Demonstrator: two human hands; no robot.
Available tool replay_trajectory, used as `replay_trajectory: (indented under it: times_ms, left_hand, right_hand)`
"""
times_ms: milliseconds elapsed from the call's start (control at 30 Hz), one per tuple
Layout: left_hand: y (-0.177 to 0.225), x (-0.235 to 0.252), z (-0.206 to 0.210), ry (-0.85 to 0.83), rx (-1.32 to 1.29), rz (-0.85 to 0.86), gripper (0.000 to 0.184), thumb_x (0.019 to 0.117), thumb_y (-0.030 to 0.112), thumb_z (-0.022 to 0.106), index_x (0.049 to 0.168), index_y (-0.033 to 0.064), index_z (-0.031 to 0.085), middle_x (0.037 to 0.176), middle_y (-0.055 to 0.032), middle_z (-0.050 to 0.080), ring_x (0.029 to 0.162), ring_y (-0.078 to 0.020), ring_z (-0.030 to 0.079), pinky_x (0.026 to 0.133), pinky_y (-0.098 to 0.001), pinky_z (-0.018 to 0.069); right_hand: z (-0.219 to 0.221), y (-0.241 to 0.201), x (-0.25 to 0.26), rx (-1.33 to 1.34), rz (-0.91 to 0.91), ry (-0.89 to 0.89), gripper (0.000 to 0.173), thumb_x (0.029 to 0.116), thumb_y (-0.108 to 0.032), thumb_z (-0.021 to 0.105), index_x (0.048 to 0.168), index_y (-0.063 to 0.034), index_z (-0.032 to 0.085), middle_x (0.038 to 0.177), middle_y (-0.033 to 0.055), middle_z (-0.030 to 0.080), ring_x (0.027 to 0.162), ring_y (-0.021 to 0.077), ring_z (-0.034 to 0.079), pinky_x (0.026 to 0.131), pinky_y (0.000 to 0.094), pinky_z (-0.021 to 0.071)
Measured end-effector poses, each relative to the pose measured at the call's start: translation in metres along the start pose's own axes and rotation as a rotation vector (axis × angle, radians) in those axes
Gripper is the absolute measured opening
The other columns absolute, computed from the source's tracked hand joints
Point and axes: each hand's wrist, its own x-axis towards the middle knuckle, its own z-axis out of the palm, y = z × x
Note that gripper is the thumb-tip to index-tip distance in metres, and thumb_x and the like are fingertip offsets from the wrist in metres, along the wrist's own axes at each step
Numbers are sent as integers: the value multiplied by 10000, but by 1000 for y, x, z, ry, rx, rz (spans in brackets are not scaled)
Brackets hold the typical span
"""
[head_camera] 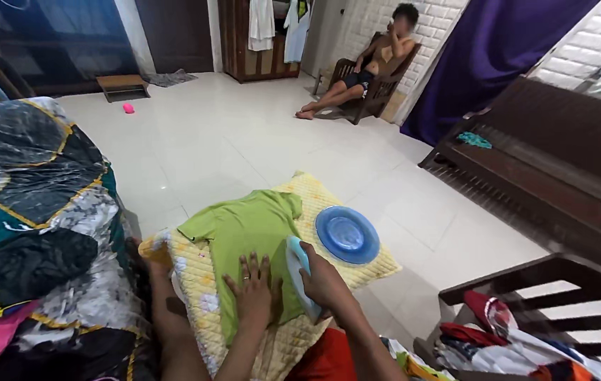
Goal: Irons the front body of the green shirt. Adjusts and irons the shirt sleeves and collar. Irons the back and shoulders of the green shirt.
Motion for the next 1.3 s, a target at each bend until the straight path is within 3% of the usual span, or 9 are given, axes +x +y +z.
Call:
replay_trajectory:
  times_ms: [167, 300, 433, 567, 767, 967, 1133, 1300]
  left_hand:
    - [-4, -2, -1, -9, 30, -10, 752, 993, 721, 195, 1621, 323, 311, 1717, -22, 210, 1576, -400, 134, 1136, -821, 44]
    - [-1, 1, -2, -42, 33, -33, 766, 980, 740, 182, 1629, 344, 279, 1727, -6, 171, 1585, -383, 97, 1145, -810, 15]
    - [-1, 2, -2, -66, 27, -41, 757, 985, 737, 162, 1633, 359, 259, 1732, 3, 143, 1592, -365, 67, 1157, -793, -4]
    - [-1, -1, -1, -59, 13, -31, 716, 1006, 694, 159, 1632, 361, 261, 1730, 8, 154, 1590, -373, 75, 1149, -801, -1]
    - [0, -1, 2, -15, -11, -24, 692, 1012, 668, 229, 1618, 343, 312, 1718, -23, 204, 1580, -393, 120, 1136, -814, 21]
    - [-2, 0, -2, -64, -20, -29, 709, 1014, 676, 177, 1637, 347, 250, 1736, -13, 123, 1590, -378, 59, 1141, -807, -16]
    - [-4, 1, -2, -34, -21, -23, 678, 1030, 645, 185, 1628, 340, 284, 1727, -13, 168, 1586, -378, 102, 1146, -806, 12]
    - [-4, -2, -4, -60, -53, -34, 685, 1019, 660, 180, 1629, 361, 268, 1733, 13, 137, 1592, -368, 50, 1154, -797, -18]
  right_hand:
    - [-3, -22, 58, 7, 32, -5, 722, 988, -195, 582, 1625, -212, 243, 1144, 204, 699, 1024, 384, 713, 867, 595, 583]
    - [-25, -40, 126, 38, 63, 42, 838, 866, -136, 664, 1604, -214, 277, 1182, 217, 692, 1048, 401, 705, 859, 615, 578]
    - [-35, -54, 171, -1, 77, 49, 884, 818, -140, 693, 1594, -193, 274, 1217, 211, 685, 1105, 388, 691, 893, 609, 562]
    - [-25, -52, 161, -19, 129, 78, 947, 778, -148, 704, 1600, -223, 240, 1147, 188, 708, 1035, 375, 714, 832, 598, 582]
    - [-13, -48, 106, -31, 182, 69, 940, 806, -141, 683, 1614, -218, 208, 1090, 192, 711, 958, 371, 727, 787, 590, 592]
    - [-28, -58, 152, -40, 110, 26, 836, 853, -177, 680, 1587, -181, 280, 1193, 221, 689, 1092, 395, 692, 889, 615, 560]
    - [-36, -66, 209, -4, 0, 52, 849, 842, -155, 713, 1576, -168, 286, 1151, 247, 695, 1051, 421, 697, 863, 633, 559]
    - [-26, -63, 183, -26, 12, 50, 897, 826, -212, 714, 1598, -162, 259, 1200, 234, 687, 1084, 411, 695, 888, 632, 562]
